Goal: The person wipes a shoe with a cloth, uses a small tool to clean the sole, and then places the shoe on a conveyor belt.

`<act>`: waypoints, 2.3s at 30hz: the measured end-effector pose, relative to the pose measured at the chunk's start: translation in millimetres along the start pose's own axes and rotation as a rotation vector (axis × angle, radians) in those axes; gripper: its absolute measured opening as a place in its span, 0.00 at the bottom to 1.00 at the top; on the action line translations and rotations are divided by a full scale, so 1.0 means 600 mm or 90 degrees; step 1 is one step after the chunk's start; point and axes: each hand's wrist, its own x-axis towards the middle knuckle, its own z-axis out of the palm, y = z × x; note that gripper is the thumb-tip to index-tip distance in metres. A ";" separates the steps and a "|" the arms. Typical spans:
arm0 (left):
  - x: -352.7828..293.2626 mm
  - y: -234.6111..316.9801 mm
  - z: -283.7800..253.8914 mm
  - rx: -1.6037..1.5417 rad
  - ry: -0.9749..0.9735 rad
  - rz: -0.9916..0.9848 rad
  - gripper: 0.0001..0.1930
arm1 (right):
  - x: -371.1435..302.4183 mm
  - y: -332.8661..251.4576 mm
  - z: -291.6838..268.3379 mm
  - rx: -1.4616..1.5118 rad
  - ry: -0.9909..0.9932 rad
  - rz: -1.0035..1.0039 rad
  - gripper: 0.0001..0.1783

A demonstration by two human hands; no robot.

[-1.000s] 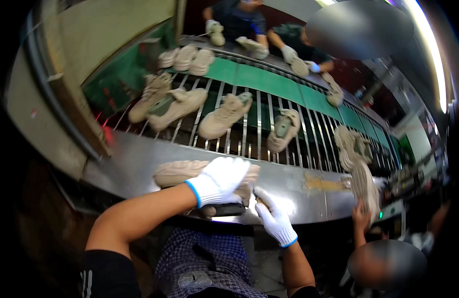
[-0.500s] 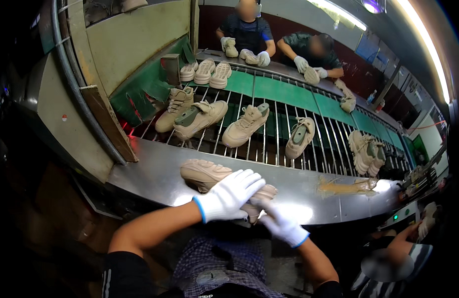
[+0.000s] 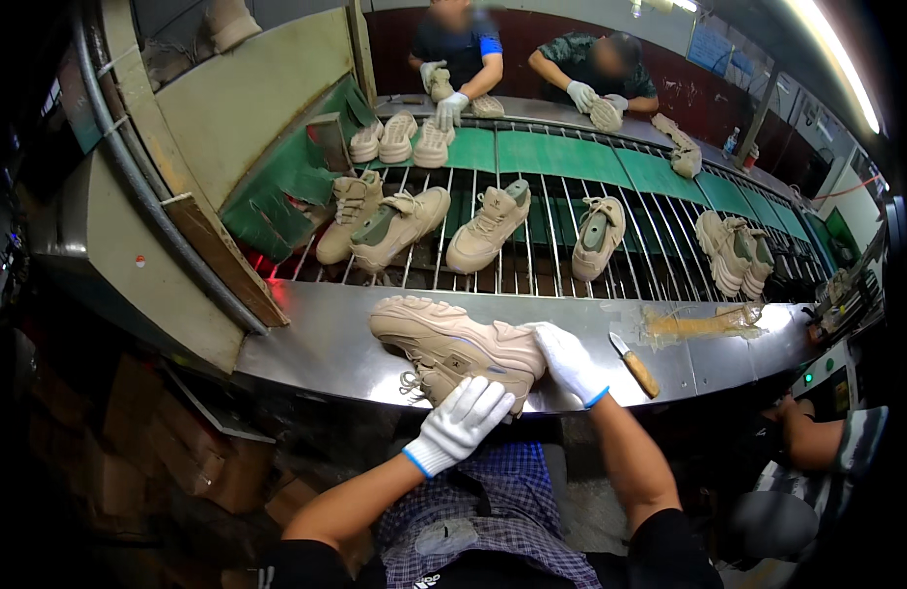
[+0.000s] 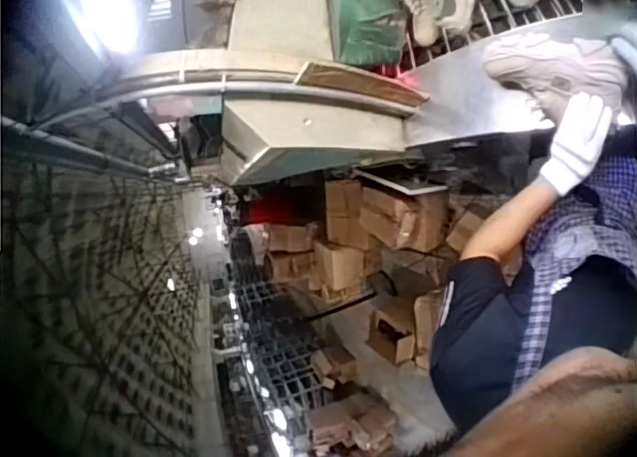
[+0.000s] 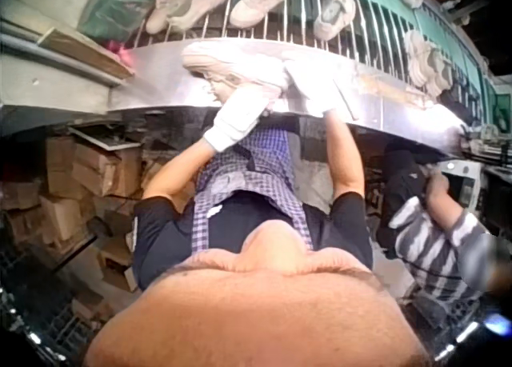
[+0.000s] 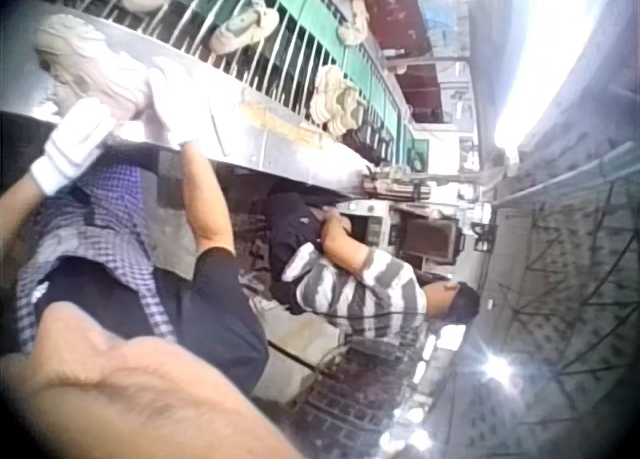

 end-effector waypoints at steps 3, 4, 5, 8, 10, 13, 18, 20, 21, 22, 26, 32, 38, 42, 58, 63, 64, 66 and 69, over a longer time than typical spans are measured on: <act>0.008 -0.009 0.004 0.028 0.084 -0.030 0.29 | -0.041 -0.012 0.056 -0.016 0.070 -0.011 0.16; 0.007 -0.027 0.000 -0.017 0.069 -0.024 0.31 | -0.040 -0.024 0.055 0.009 0.096 -0.061 0.16; 0.008 -0.050 -0.003 -0.024 0.084 -0.033 0.33 | -0.032 -0.036 0.052 0.032 0.124 -0.111 0.16; 0.092 -0.071 -0.090 -0.086 0.129 -0.109 0.42 | -0.018 -0.123 0.011 0.158 0.130 -0.074 0.22; 0.147 -0.086 -0.123 -0.187 0.187 -0.132 0.45 | -0.015 -0.176 -0.023 0.176 0.166 -0.132 0.28; 0.181 -0.086 -0.136 -0.260 0.193 -0.149 0.46 | -0.019 -0.209 -0.052 0.161 0.177 -0.128 0.31; 0.197 -0.040 -0.114 -0.264 0.152 -0.102 0.43 | -0.076 -0.173 -0.080 -0.008 0.179 -0.042 0.34; 0.198 -0.027 -0.102 -0.272 0.123 -0.070 0.42 | -0.101 -0.159 -0.082 -0.056 0.170 0.025 0.35; 0.198 -0.023 -0.097 -0.277 0.105 -0.054 0.42 | -0.110 -0.155 -0.081 -0.094 0.174 0.033 0.35; 0.198 -0.019 -0.092 -0.282 0.088 -0.038 0.42 | -0.120 -0.148 -0.080 -0.133 0.176 0.042 0.35; 0.172 -0.011 -0.076 -0.254 0.039 0.037 0.35 | -0.136 -0.149 -0.075 -0.239 0.129 0.077 0.32; 0.103 -0.018 -0.097 -0.264 -0.058 0.175 0.19 | -0.157 -0.140 -0.068 -0.174 -0.081 0.195 0.31; 0.051 -0.017 -0.106 -0.239 -0.088 0.200 0.22 | -0.023 -0.096 -0.023 -0.010 -0.195 0.205 0.31; 0.043 -0.018 -0.092 -0.276 -0.073 0.172 0.21 | 0.034 -0.093 -0.004 -0.094 -0.286 0.179 0.41; 0.053 -0.058 -0.158 -0.240 -0.145 0.141 0.24 | -0.049 -0.039 0.044 0.376 -0.247 0.310 0.34; 0.062 -0.081 -0.196 -0.251 -0.148 0.125 0.22 | -0.118 -0.042 0.055 0.663 -0.366 0.349 0.42; 0.066 -0.089 -0.211 -0.232 -0.143 0.124 0.21 | -0.126 -0.048 0.064 0.747 -0.376 0.392 0.42; 0.070 -0.102 -0.232 -0.219 -0.118 0.080 0.31 | -0.152 -0.037 0.099 0.933 -0.398 0.491 0.40; 0.069 -0.109 -0.228 -0.231 -0.050 -0.027 0.41 | -0.186 -0.059 0.148 1.115 -0.322 0.435 0.38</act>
